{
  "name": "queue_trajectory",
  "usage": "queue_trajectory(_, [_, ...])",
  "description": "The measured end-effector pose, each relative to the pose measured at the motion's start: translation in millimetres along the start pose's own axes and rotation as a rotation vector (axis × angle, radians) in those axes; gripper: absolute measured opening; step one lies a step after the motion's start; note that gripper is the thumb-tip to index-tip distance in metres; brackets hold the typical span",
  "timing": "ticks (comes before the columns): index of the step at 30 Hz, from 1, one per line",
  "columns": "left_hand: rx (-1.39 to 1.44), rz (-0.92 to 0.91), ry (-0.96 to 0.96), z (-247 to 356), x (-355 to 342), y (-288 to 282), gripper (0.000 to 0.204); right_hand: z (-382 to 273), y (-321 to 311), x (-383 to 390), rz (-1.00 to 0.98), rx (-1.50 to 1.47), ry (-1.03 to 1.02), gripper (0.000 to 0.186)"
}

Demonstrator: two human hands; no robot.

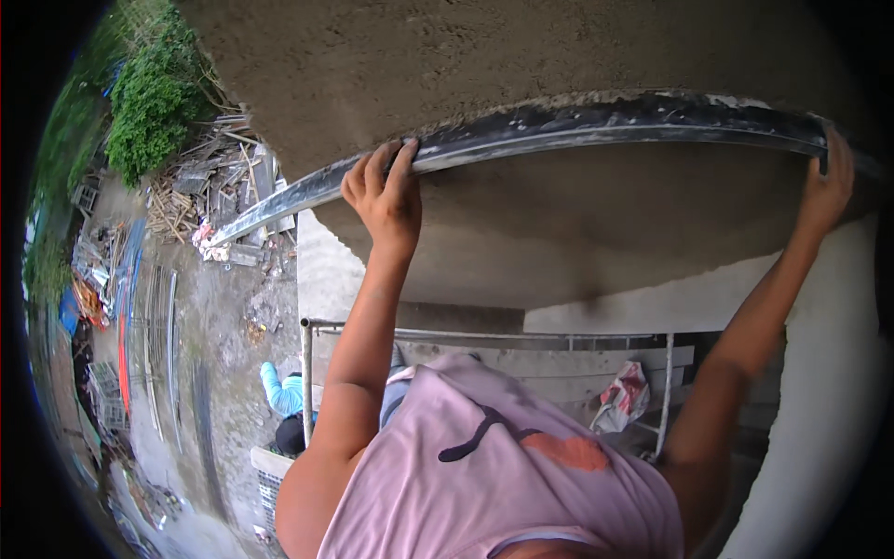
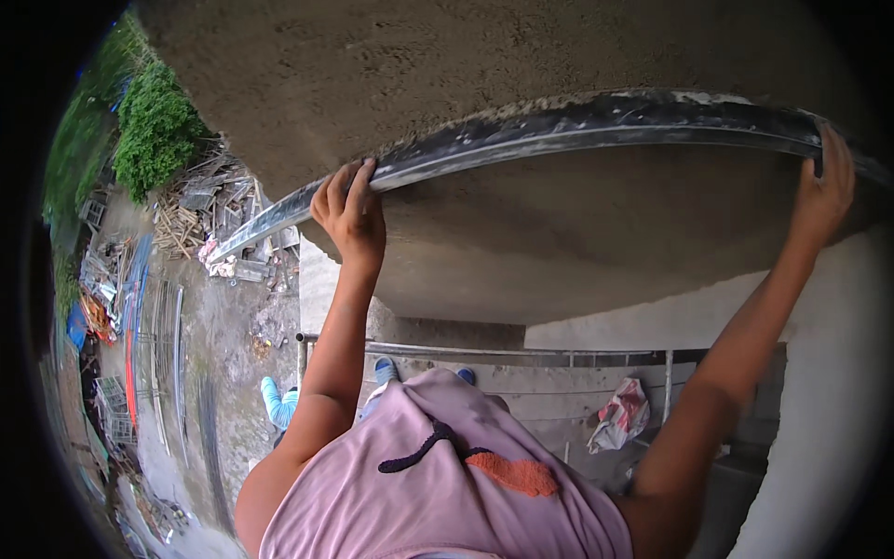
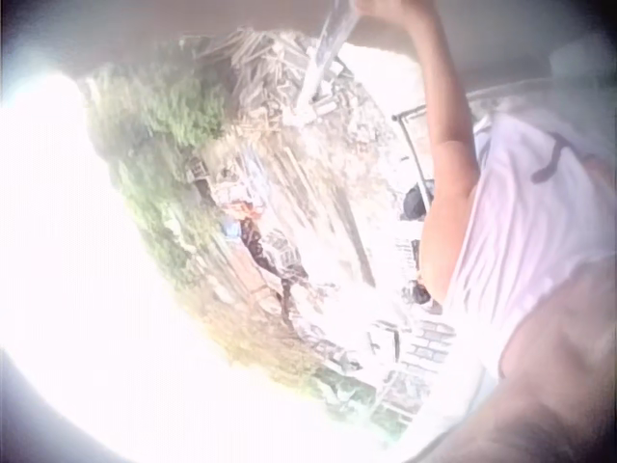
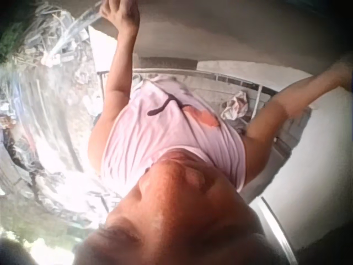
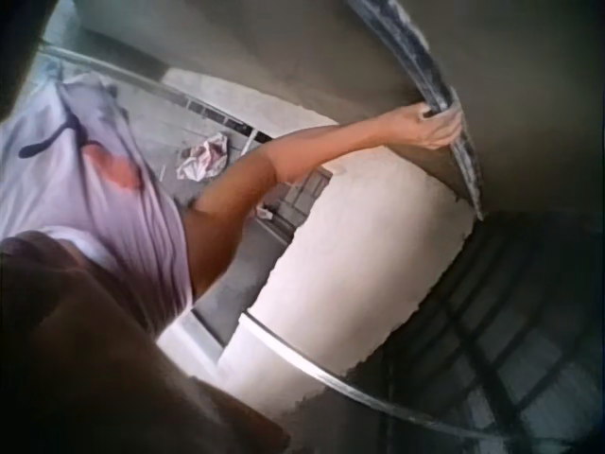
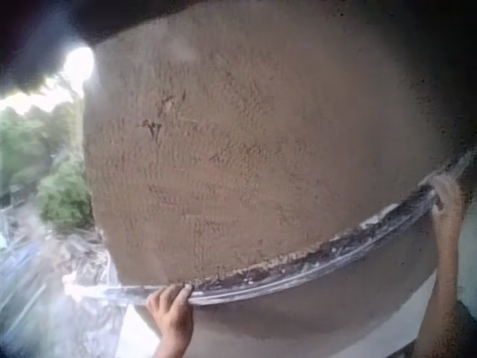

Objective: The person uses a long metal straightedge to smooth and level wet cement plaster on a vertical wall. They repeatedly drag the tool across the surface to remove excess material and create a flat finish.

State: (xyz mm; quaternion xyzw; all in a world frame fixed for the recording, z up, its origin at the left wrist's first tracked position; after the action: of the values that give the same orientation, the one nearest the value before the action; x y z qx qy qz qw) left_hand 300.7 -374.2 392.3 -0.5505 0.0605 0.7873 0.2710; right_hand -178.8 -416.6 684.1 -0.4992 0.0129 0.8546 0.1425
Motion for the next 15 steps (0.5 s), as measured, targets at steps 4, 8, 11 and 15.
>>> queue_trajectory(4, [0.015,-0.01,-0.024,-13,37,6,0.054,-23,0,27,-0.023,0.004,0.036,0.049])
queue_trajectory(8, [-0.013,-0.051,-0.04,-28,68,9,0.041,-53,-9,45,-0.062,0.037,0.041,0.05])
queue_trajectory(11, [-0.006,-0.087,-0.077,-43,95,13,0.04,-74,-13,59,-0.091,0.019,0.023,0.051])
queue_trajectory(15, [-0.034,-0.113,-0.142,-62,136,17,0.042,-107,-10,82,-0.081,-0.031,0.057,0.049])
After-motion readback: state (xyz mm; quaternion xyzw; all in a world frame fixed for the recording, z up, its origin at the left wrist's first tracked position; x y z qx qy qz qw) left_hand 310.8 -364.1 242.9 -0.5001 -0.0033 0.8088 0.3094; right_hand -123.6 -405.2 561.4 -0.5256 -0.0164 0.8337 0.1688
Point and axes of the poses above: each hand's wrist, its own x-axis away from the middle knuckle, its own y-axis out of the palm, z = x × y, the point moved 2 cm from there along -x, towards the middle knuckle, and after that the axes turned 13 degrees about x, right-handed, at the moved point
